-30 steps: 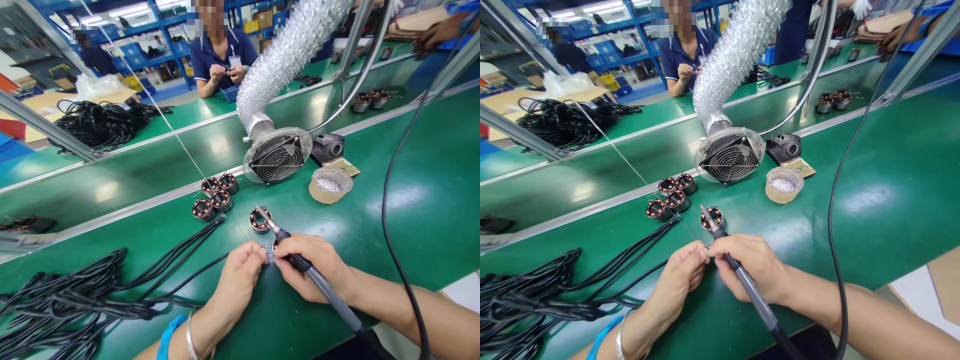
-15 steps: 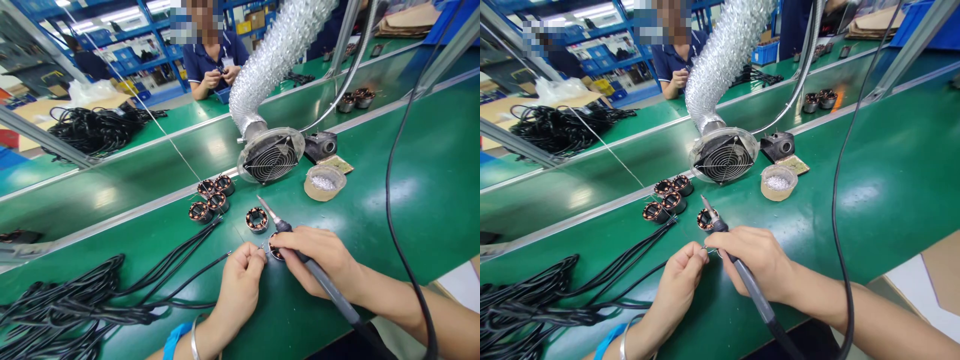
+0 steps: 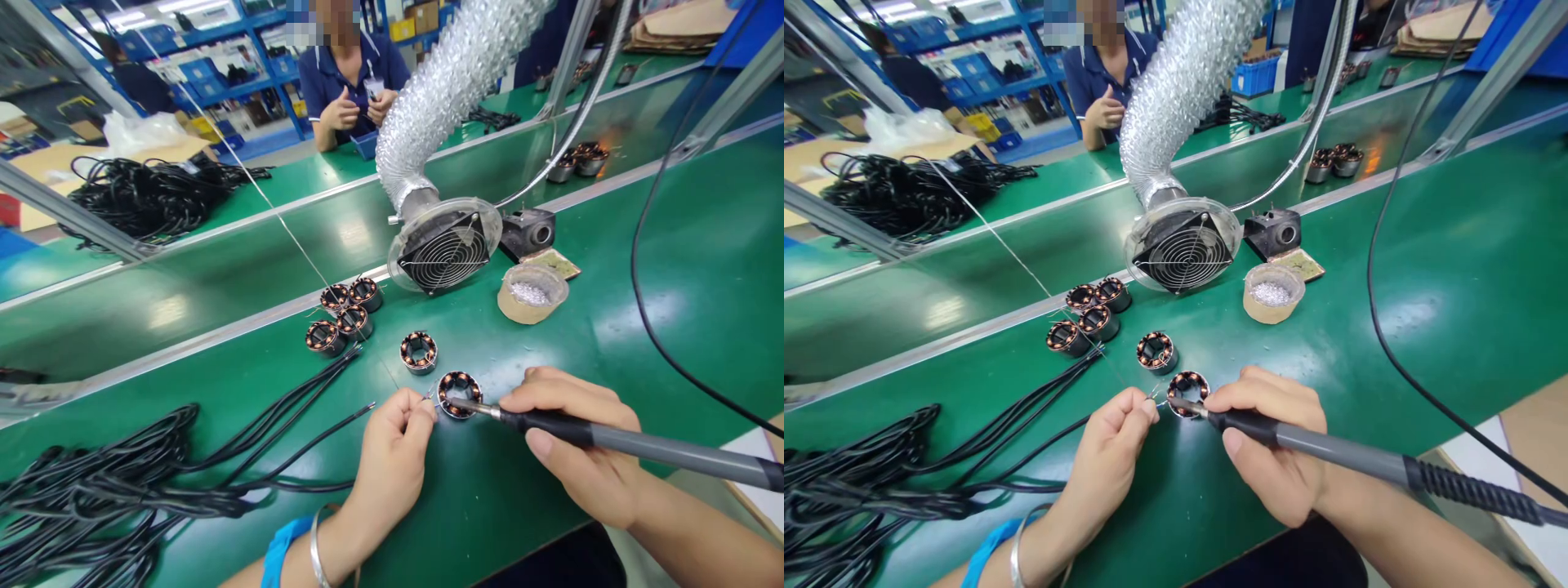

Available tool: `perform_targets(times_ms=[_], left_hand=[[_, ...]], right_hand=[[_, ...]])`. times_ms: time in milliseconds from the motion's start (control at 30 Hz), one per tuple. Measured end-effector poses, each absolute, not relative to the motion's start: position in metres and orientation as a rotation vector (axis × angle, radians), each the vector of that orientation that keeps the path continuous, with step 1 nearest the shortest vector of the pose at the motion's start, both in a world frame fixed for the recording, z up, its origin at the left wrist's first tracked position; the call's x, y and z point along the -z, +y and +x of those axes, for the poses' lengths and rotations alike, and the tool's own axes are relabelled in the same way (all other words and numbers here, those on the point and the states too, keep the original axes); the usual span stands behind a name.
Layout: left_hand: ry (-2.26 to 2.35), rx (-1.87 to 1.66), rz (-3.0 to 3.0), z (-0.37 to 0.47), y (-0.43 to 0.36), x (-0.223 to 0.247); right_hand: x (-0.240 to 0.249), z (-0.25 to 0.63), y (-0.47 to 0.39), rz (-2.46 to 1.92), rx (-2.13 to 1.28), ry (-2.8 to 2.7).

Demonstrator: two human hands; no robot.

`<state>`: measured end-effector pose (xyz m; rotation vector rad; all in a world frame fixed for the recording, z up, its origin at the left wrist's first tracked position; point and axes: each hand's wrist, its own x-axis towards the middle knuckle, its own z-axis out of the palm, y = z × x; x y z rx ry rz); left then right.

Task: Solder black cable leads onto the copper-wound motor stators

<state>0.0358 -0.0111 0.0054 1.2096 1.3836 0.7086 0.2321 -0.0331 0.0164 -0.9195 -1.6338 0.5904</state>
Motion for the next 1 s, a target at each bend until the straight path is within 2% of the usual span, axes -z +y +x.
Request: perform_targets(times_ms=[600,1000], left_hand=[[1.392,-0.739,1.258,0.035,-0.012,-0.004],[1.393,-0.744,1.277,0.035,-0.012,-0.004]], right_hand=[[-0.019,0.231,-0.033,-0.874,-0.603,-1.676],[-0.017,0.223,-0.036,-0.804,-0.447,-1.745]])
